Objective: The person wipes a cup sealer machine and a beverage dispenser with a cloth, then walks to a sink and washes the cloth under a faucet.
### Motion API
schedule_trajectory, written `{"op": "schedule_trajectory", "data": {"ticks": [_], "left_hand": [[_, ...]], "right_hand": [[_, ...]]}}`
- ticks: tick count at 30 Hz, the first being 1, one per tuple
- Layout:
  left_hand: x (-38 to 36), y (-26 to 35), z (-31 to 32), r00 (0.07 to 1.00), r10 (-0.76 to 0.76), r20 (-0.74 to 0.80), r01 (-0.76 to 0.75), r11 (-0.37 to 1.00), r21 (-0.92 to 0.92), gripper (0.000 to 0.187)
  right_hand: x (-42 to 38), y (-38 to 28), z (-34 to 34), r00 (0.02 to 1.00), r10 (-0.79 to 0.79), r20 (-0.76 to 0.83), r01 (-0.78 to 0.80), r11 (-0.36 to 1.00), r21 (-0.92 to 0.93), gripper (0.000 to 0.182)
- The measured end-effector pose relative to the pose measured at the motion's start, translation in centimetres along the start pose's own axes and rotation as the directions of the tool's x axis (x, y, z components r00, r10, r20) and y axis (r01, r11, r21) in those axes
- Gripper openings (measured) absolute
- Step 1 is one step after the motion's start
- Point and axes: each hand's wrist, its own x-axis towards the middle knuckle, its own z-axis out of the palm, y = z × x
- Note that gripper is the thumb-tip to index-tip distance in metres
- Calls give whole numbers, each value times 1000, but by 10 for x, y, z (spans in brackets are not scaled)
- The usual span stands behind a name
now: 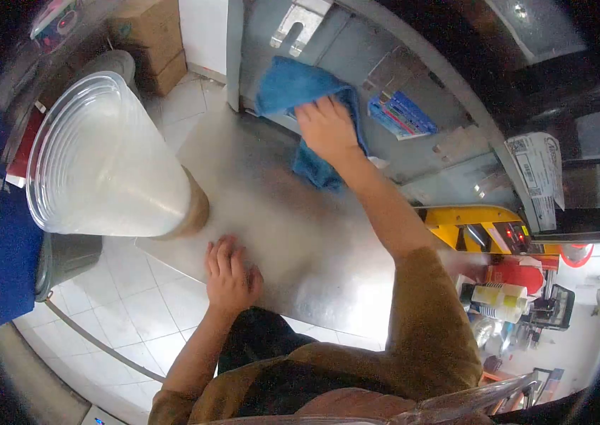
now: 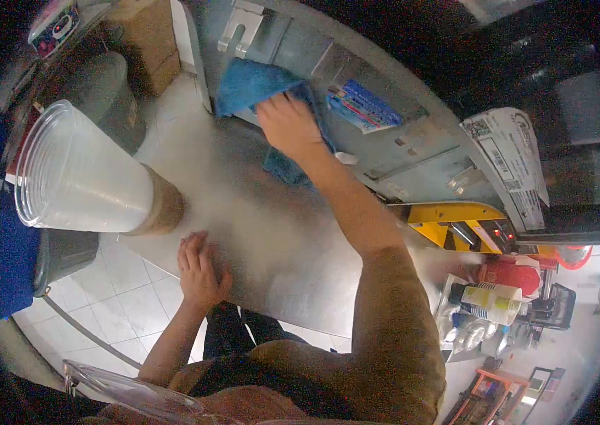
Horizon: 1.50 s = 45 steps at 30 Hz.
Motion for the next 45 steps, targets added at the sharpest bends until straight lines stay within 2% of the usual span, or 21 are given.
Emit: {"op": "schedule_trajectory", "data": {"ticks": [3, 6, 9, 12, 15, 18, 21, 24, 27, 30, 33, 36, 39, 41, 42, 45], "left_hand": [[0, 0, -3, 1000, 0, 1, 0, 1000, -12, 44], [-1, -1, -2, 1000, -7, -10, 6, 1000, -28, 44], [-3, -3, -1, 1000, -10, -8, 9, 1000, -20, 44], [-4, -5, -1, 1000, -14, -4, 14, 1000, -25, 44], [-3, -7, -1, 1000, -11, 8, 11, 999, -45, 43], [-1, -7, -3, 1000, -17, 13, 18, 995, -95, 42], [-2, -7, -3, 1000, -7, -6, 7, 996, -92, 42], [-4, -8, -1, 1000, 1, -28, -3, 996, -92, 42], [-4, -7, -4, 999, 15, -32, -18, 995, -99, 42], [-4, -7, -3, 999, 28, -31, -31, 994, -105, 42], [-4, -6, -5, 998, 42, -46, -44, 998, -43, 43], [-4, -6, -5, 998, 43, -56, -45, 998, -38, 43], [-4, -4, -4, 997, 47, -65, -50, 998, -38, 43], [-3, -2, -5, 997, 61, -50, -62, 998, -32, 44], [-3, -1, -6, 997, 65, -43, -66, 997, -27, 44], [-3, 1, -6, 996, 73, -41, -74, 997, -6, 44]], "right_hand": [[-25, -2, 8, 991, -81, 107, 74, 995, 71, 23], [-44, 4, -2, 965, -95, 244, 76, 993, 89, 22], [-16, 0, -7, 992, 62, 110, -59, 998, -27, 21], [44, -4, -12, 997, 44, -70, -47, 998, -46, 20], [71, -15, 7, 999, 43, -11, -44, 997, -71, 24], [62, -27, 25, 998, 59, -23, -57, 996, 64, 27], [38, -34, 41, 981, -94, 172, 85, 995, 61, 33], [24, -32, 47, 914, -290, 285, 268, 957, 114, 34], [39, -28, 34, 854, -476, 211, 494, 868, -42, 34], [72, -22, 10, 955, -195, 223, 202, 979, -9, 32], [118, -21, -15, 982, -179, -67, 161, 962, -219, 41], [123, -26, -5, 969, -246, 39, 248, 940, -236, 42], [87, -51, 76, 948, -276, 159, 292, 953, -86, 41], [46, -58, 110, 969, -211, 131, 173, 951, 255, 38], [33, -62, 113, 977, -177, 119, 111, 901, 420, 37], [14, -43, 50, 965, -37, 260, -100, 865, 492, 36]]}}
